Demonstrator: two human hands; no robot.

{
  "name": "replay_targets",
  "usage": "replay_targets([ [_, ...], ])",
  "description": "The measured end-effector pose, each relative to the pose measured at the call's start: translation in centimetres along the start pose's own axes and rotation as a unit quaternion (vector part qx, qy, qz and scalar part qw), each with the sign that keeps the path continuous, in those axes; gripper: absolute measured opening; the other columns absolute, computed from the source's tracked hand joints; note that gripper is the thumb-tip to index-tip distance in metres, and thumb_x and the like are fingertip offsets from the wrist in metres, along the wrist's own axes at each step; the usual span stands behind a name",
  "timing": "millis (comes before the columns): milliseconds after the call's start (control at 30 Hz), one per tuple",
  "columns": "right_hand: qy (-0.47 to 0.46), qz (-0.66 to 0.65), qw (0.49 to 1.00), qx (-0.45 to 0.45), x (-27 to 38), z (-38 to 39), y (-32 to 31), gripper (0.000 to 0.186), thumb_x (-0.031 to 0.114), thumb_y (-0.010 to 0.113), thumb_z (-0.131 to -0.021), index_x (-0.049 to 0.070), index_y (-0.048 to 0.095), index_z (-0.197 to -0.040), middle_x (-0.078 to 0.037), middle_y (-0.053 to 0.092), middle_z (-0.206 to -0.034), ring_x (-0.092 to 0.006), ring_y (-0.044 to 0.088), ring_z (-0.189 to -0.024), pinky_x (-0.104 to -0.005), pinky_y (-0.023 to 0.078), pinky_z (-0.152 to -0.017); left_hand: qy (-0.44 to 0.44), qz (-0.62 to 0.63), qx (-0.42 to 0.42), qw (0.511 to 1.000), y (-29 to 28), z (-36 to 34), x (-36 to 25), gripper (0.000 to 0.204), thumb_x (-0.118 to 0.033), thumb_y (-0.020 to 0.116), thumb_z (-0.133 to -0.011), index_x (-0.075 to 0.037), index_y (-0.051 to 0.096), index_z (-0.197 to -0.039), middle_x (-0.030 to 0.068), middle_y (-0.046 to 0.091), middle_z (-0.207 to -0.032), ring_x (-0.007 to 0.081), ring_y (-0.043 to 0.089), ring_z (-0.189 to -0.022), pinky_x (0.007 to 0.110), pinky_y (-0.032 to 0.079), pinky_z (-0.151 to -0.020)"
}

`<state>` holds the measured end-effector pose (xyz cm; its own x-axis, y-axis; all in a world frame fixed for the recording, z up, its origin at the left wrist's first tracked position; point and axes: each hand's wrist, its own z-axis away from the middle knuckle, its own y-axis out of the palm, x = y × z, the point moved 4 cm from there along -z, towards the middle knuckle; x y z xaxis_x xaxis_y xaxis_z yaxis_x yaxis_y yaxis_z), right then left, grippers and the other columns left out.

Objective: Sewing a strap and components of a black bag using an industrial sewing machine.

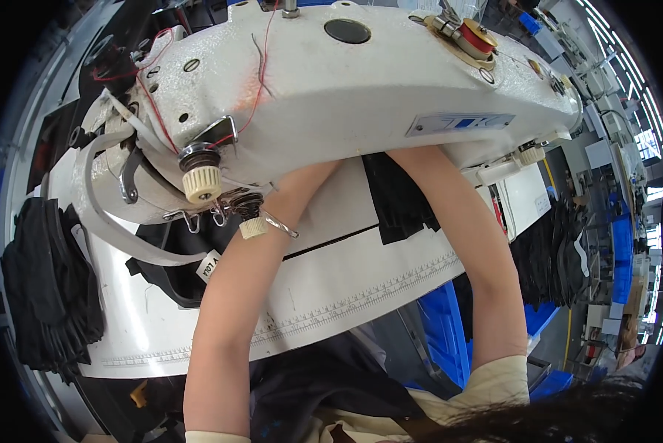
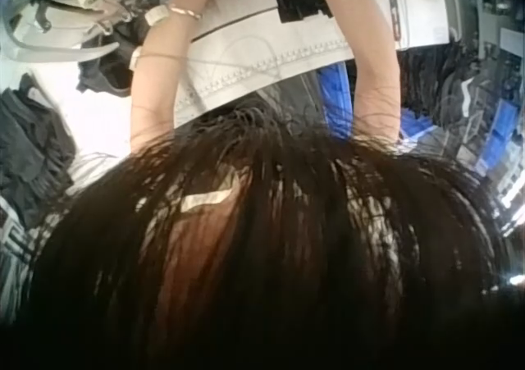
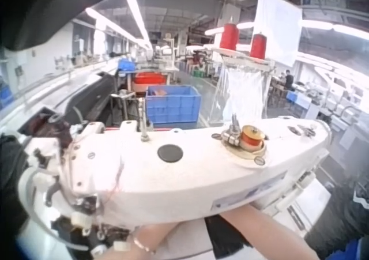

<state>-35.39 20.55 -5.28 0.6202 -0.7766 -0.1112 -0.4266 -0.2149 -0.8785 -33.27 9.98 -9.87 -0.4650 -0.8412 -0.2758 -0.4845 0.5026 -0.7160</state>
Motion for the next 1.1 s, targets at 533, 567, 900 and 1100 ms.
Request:
replay_targets([
  [533, 0.044, 0.004, 0.994, 0.096, -2.3, 3.6, -5.2, 0.039, 0.015, 0.052, -0.086, 0.0, 0.052, -0.121, -0.02, 0.053, -0.122, -0.0351, 0.052, -0.112, -0.0459, 0.039, -0.095, 0.012, 0.037, -0.016, 0.999, -3.6, -2.1, -4.4, 0.016, -0.009, 0.052, -0.086, -0.002, 0.063, -0.094, 0.0188, 0.063, -0.091, 0.0349, 0.059, -0.085, 0.044, 0.046, -0.08],
  [567, 0.002, 0.098, 0.994, 0.038, 0.5, 4.2, -8.2, 0.037, 0.01, 0.054, -0.08, 0.001, 0.056, -0.116, -0.016, 0.058, -0.106, -0.0309, 0.061, -0.087, -0.0427, 0.05, -0.074, -0.012, 0.046, -0.001, 0.999, -3.9, -1.6, -3.8, 0.016, -0.01, 0.052, -0.086, -0.001, 0.063, -0.094, 0.019, 0.063, -0.091, 0.0351, 0.059, -0.085, 0.044, 0.046, -0.08],
  [900, 0.187, -0.583, 0.761, 0.213, 4.3, 15.0, -23.3, 0.04, -0.009, 0.06, -0.074, 0.002, 0.065, -0.112, -0.008, 0.063, -0.089, -0.0103, 0.056, -0.071, -0.0237, 0.043, -0.062, 0.016, 0.357, 0.154, 0.921, -7.9, -0.8, -10.1, 0.026, -0.02, 0.051, -0.092, 0.002, 0.062, -0.101, 0.0193, 0.065, -0.097, 0.0326, 0.061, -0.092, 0.04, 0.045, -0.087],
  [1100, 0.266, -0.757, 0.557, 0.214, 10.5, 16.2, -19.9, 0.035, -0.002, 0.06, -0.087, 0.002, 0.058, -0.122, -0.002, 0.064, -0.098, -0.0039, 0.055, -0.079, -0.0172, 0.043, -0.066, -0.286, 0.563, 0.422, 0.651, -23.6, 11.4, -11.1, 0.018, -0.011, 0.064, -0.088, 0.0, 0.062, -0.102, 0.0079, 0.065, -0.091, 0.0129, 0.061, -0.088, 0.028, 0.048, -0.083],
])
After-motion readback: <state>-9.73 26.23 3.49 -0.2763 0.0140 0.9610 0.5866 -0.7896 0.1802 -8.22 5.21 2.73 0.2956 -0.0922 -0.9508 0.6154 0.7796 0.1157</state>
